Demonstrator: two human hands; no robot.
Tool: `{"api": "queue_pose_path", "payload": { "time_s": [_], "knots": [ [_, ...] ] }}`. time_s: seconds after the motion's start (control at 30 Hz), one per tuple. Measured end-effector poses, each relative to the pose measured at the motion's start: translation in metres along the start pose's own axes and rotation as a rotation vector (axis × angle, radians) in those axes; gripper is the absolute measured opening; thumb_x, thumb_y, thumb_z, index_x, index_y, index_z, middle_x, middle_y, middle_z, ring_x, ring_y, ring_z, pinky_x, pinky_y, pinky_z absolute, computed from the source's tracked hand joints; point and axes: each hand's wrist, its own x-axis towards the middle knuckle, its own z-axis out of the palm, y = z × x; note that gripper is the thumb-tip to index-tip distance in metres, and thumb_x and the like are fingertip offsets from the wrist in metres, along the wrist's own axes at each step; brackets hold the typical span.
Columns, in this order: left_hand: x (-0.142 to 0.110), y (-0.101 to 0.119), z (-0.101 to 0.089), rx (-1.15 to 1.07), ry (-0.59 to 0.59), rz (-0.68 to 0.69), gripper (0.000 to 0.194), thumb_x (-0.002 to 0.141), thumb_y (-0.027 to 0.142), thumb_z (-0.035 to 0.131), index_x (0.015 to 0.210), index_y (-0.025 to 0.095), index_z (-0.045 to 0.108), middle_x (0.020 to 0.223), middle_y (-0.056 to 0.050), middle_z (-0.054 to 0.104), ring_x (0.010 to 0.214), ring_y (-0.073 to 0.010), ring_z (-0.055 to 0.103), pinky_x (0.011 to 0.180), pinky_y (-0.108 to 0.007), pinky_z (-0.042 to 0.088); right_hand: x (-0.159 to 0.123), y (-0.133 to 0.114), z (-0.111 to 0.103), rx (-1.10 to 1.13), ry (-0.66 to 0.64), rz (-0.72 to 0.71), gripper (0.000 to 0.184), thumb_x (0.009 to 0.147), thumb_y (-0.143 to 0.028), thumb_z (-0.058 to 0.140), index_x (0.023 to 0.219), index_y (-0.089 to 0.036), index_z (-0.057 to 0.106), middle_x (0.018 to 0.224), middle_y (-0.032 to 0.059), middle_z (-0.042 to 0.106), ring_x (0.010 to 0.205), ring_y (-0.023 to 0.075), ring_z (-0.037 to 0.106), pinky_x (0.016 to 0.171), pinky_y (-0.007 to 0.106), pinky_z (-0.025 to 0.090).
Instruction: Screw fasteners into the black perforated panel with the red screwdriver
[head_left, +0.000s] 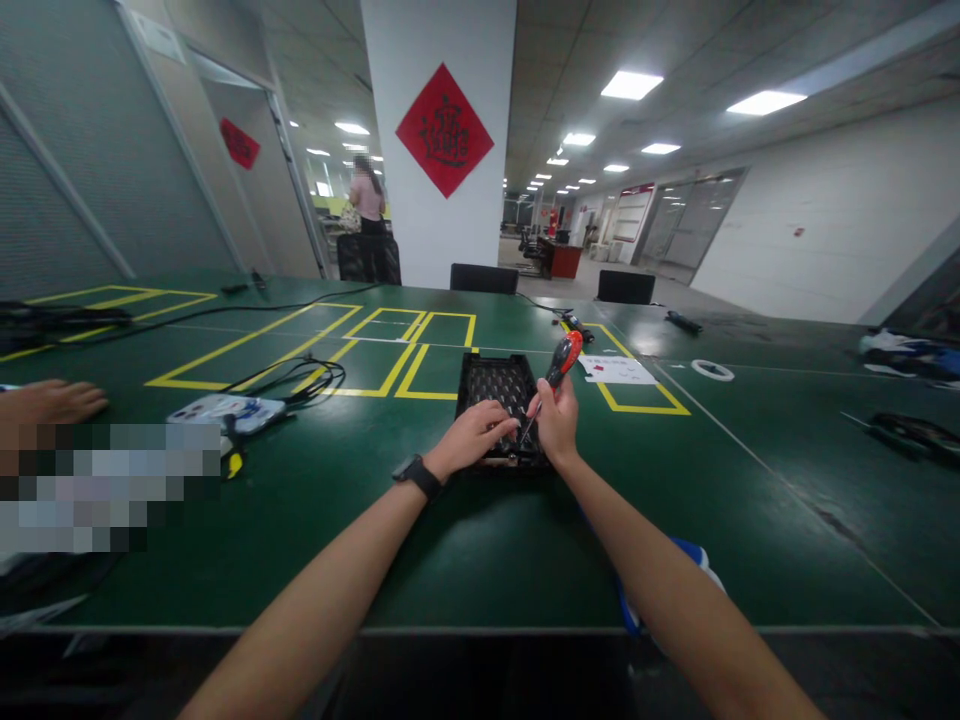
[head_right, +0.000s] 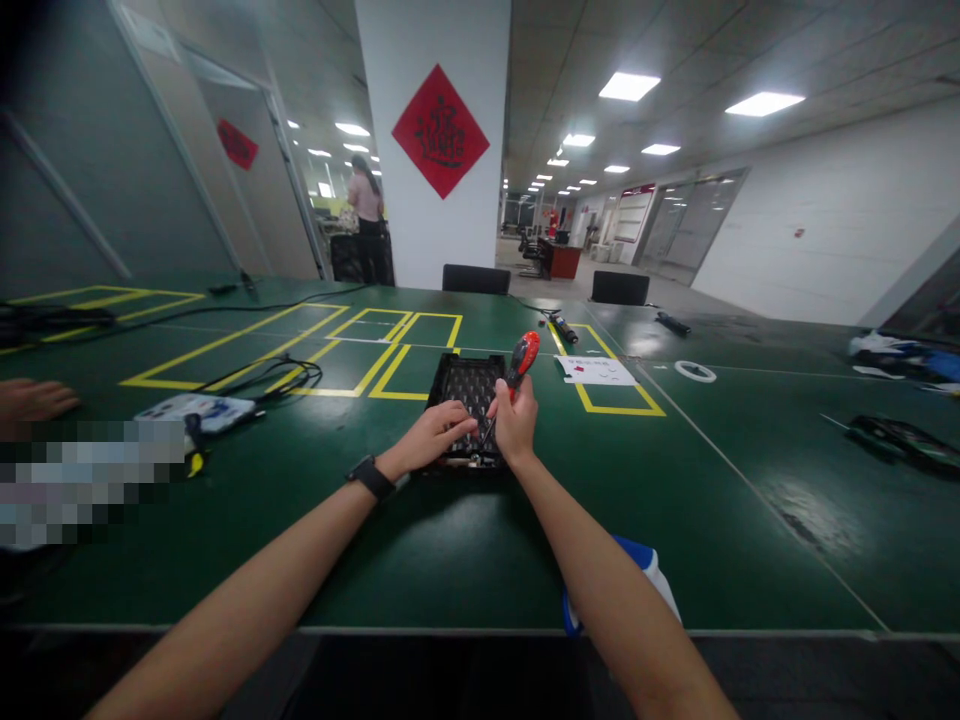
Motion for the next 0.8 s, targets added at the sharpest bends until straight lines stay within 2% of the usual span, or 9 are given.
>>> {"api": "queue_pose_path", "payload": {
  "time_s": [0.13, 0.27, 0.4, 0.5, 0.63, 0.8],
  "knots": [
    [0.011, 0.003, 0.007, -0.031, -0.032, -0.066, 0.031, 0.072, 0.045, 0.059, 0.076, 0.014, 0.063, 0.069, -0.001, 0.058, 0.063, -0.0119, 0.049, 0.06, -0.022, 0.037, -0.002, -0.005, 0.002, 0.05, -0.016, -0.016, 0.02, 0.083, -0.039, 0.044, 0.087, -0.02, 0.044, 0.047, -0.0092, 0.046, 0.038, 0.0076, 0.044, 0.046, 0.02, 0.038],
    [0.017, 0.002, 0.015, -0.102, -0.011, -0.121, 0.029, 0.072, 0.041, 0.06, 0.067, 0.012, 0.06, 0.058, 0.002, 0.054, 0.054, -0.0086, 0.045, 0.052, -0.02, 0.032, -0.003, -0.009, 0.003, 0.125, -0.044, -0.002, 0.022, 0.082, -0.04, 0.046, 0.089, -0.02, 0.044, 0.047, -0.0094, 0.045, 0.038, 0.0072, 0.045, 0.043, 0.018, 0.038],
    [0.013, -0.002, 0.014, -0.112, -0.011, -0.096, 0.027, 0.076, 0.034, 0.056, 0.064, 0.011, 0.059, 0.054, 0.003, 0.05, 0.051, -0.0067, 0.04, 0.049, -0.019, 0.027, -0.003, -0.011, 0.005, 0.196, -0.188, 0.05, 0.027, 0.084, -0.041, 0.041, 0.096, -0.019, 0.047, 0.045, -0.0087, 0.045, 0.033, 0.0059, 0.038, 0.037, 0.017, 0.031],
    [0.009, -0.003, 0.013, -0.134, -0.005, -0.071, 0.025, 0.08, 0.03, 0.051, 0.068, 0.011, 0.061, 0.057, 0.002, 0.053, 0.055, -0.0072, 0.043, 0.052, -0.019, 0.03, -0.004, -0.013, 0.007, 0.205, -0.272, 0.066, 0.03, 0.086, -0.043, 0.037, 0.096, -0.018, 0.049, 0.045, -0.0082, 0.044, 0.032, 0.0056, 0.034, 0.035, 0.017, 0.028],
    [0.005, -0.003, 0.015, -0.235, 0.019, -0.126, 0.022, 0.076, 0.033, 0.057, 0.075, 0.011, 0.061, 0.063, 0.001, 0.057, 0.057, -0.0085, 0.048, 0.055, -0.019, 0.037, -0.007, -0.013, 0.005, 0.139, -0.208, 0.024, 0.027, 0.084, -0.043, 0.041, 0.091, -0.018, 0.05, 0.045, -0.0083, 0.042, 0.037, 0.0058, 0.037, 0.041, 0.017, 0.032],
    [0.003, -0.007, 0.021, -0.305, -0.009, -0.159, 0.027, 0.068, 0.037, 0.065, 0.076, 0.011, 0.062, 0.066, -0.002, 0.062, 0.059, -0.0102, 0.054, 0.057, -0.02, 0.041, -0.012, -0.009, 0.001, 0.138, -0.103, 0.043, 0.025, 0.085, -0.043, 0.04, 0.087, -0.019, 0.047, 0.045, -0.009, 0.039, 0.037, 0.0059, 0.035, 0.041, 0.017, 0.031]
  ]
}}
